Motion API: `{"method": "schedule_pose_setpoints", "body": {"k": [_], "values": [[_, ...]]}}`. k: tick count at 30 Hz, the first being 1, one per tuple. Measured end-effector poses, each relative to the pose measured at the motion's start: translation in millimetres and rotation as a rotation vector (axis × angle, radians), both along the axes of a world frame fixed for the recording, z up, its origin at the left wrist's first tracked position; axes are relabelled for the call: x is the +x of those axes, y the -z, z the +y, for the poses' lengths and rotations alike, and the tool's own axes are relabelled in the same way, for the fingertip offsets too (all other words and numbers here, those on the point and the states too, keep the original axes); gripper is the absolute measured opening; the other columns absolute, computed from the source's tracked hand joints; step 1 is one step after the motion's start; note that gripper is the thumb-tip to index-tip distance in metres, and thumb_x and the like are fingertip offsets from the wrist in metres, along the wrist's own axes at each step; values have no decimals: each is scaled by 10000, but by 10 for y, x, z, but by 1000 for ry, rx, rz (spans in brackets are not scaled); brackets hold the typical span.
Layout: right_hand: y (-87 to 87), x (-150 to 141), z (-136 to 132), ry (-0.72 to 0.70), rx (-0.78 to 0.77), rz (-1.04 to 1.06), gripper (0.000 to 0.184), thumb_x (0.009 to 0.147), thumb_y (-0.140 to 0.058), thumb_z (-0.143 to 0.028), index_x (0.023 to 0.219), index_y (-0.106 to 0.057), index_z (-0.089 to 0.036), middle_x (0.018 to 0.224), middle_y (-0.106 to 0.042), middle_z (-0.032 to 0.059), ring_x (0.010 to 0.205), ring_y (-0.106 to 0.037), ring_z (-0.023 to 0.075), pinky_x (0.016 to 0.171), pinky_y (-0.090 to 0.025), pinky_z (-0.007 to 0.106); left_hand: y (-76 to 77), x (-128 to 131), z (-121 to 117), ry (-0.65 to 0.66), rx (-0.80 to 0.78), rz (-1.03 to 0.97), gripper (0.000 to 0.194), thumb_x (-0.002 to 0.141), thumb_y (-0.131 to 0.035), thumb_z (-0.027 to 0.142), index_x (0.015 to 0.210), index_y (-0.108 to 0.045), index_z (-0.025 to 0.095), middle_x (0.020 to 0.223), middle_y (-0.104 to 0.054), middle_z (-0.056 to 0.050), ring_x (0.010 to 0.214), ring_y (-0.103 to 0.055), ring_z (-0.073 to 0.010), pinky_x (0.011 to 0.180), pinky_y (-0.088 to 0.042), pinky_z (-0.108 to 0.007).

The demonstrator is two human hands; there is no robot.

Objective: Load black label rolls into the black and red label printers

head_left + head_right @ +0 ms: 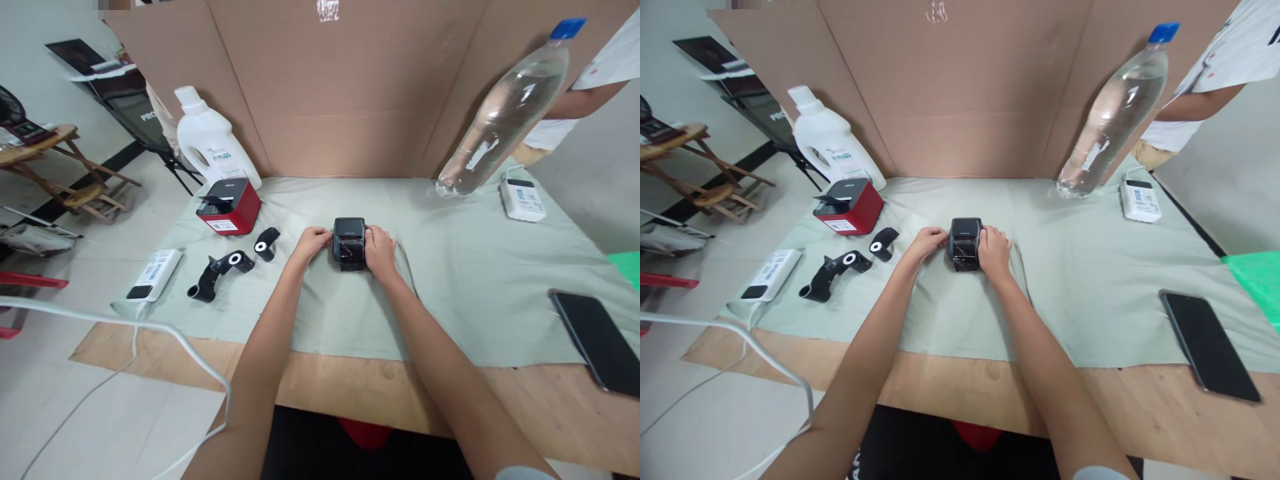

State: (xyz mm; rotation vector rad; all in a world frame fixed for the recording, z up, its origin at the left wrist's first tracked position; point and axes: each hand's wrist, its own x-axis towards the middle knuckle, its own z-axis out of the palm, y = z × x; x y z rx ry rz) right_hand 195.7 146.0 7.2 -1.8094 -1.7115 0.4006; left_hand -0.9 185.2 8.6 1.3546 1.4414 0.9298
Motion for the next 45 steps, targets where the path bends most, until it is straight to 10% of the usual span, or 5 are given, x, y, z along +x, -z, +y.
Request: {"method": "schedule_pose_setpoints", "body": {"k": [32, 45], "values": [[16, 15, 17, -5, 31, 28, 504, 1033, -214, -359, 1213, -656, -198, 1288, -696, 133, 1155, -578, 295, 986, -354, 421, 53, -33, 15, 24, 38, -45, 213, 797, -658, 265, 604, -650, 174, 631, -639, -14, 628, -547, -132, 682, -430, -277], [0, 13, 13, -13, 27, 16, 496, 1039, -219, -343, 1204, -661, -191, 1276, -701, 137, 1157, -581, 298, 974, -356, 415, 154, -71, -49, 109, 458, 24, 475, 866, -479, 107, 1230, -768, 204, 1077, -680, -65, 1006, -624, -158, 957, -477, -286]]}}
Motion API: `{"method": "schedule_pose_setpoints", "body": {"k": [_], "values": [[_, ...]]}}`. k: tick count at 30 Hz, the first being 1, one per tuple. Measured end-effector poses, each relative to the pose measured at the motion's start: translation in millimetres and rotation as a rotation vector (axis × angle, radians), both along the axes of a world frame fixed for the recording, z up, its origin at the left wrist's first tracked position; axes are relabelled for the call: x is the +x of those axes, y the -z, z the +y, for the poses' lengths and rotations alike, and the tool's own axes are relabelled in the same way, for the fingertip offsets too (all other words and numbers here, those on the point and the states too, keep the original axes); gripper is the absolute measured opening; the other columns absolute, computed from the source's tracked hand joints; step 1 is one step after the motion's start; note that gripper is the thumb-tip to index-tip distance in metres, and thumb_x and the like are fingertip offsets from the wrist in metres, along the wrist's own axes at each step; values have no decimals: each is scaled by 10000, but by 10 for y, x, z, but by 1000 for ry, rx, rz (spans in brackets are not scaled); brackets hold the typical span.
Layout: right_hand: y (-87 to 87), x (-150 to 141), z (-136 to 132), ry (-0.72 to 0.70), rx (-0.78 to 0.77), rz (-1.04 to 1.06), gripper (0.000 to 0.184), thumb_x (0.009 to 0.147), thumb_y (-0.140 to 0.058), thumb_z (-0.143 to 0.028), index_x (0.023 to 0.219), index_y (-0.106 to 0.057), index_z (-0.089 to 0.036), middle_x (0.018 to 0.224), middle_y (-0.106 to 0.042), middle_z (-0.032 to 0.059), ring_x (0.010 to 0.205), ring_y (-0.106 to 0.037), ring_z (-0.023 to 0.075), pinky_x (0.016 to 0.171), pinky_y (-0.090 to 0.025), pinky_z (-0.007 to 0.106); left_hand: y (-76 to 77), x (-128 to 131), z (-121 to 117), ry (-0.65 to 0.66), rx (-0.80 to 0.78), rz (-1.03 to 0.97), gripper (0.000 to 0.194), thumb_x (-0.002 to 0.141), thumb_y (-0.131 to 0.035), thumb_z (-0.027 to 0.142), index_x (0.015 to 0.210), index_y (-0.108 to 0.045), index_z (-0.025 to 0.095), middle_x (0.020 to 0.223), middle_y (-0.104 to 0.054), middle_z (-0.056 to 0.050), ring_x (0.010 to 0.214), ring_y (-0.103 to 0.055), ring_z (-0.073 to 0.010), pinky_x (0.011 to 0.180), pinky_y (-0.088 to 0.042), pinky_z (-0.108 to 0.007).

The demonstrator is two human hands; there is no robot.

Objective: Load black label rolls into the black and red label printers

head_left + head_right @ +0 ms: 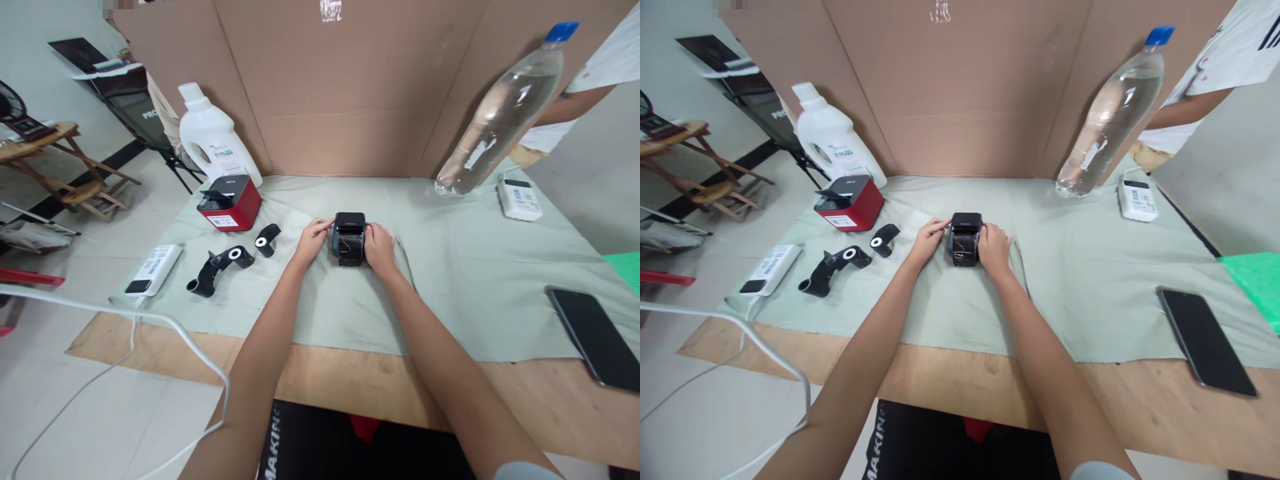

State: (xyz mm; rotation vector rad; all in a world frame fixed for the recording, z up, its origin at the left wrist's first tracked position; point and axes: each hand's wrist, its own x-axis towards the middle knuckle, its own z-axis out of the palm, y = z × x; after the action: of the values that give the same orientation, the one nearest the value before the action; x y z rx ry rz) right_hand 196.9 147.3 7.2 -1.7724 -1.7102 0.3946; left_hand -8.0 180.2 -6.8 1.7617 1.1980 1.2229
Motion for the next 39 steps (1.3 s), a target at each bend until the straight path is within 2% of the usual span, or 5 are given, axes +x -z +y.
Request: {"method": "schedule_pose_setpoints", "body": {"k": [7, 13, 26, 31, 39], "values": [[42, 7, 1, -15, 31, -7, 533, 1054, -213, -373, 1241, -677, -189, 1298, -696, 149, 1153, -579, 316, 969, -362, 429, 72, 45, 96, -10, -149, 114, 667, 881, -444, 73, 1518, -547, 239, 975, -724, -24, 896, -625, -164, 963, -486, -311], [37, 18, -8, -28, 24, -7, 546, 1045, -221, -381, 1301, -660, -182, 1337, -682, 149, 1197, -575, 322, 991, -364, 443, -17, 104, 26, -108, -184, 336, 622, 940, -414, 157, 1530, -531, 314, 1298, -724, -22, 1203, -642, -249, 1066, -464, -374], [20, 74, -16, -41, 3, 8, 527, 1032, -270, -388, 1320, -663, -187, 1345, -676, 148, 1213, -584, 308, 1045, -404, 475, -146, 146, -66, -136, -194, 372, 606, 961, -409, 181, 1517, -531, 390, 1358, -706, -1, 1235, -650, -263, 1050, -476, -376], [-301, 86, 133, -159, 58, -11, 454, 995, -399, -345, 1293, -691, -167, 1212, -700, 147, 1040, -659, 237, 947, -498, 351, -78, 94, -33, -124, -167, 260, 567, 907, -441, 158, 1405, -668, 307, 1146, -783, -34, 1015, -696, -227, 941, -511, -332], [-978, -375, 616, -217, -605, -699, 376, 836, -707, -295, 1193, -773, -196, 1250, -705, 196, 1212, -608, 377, 965, -489, 469, -61, 34, -35, -92, -140, 106, 540, 845, -444, 155, 1281, -758, 209, 844, -759, -31, 755, -629, -161, 767, -501, -253]]}}
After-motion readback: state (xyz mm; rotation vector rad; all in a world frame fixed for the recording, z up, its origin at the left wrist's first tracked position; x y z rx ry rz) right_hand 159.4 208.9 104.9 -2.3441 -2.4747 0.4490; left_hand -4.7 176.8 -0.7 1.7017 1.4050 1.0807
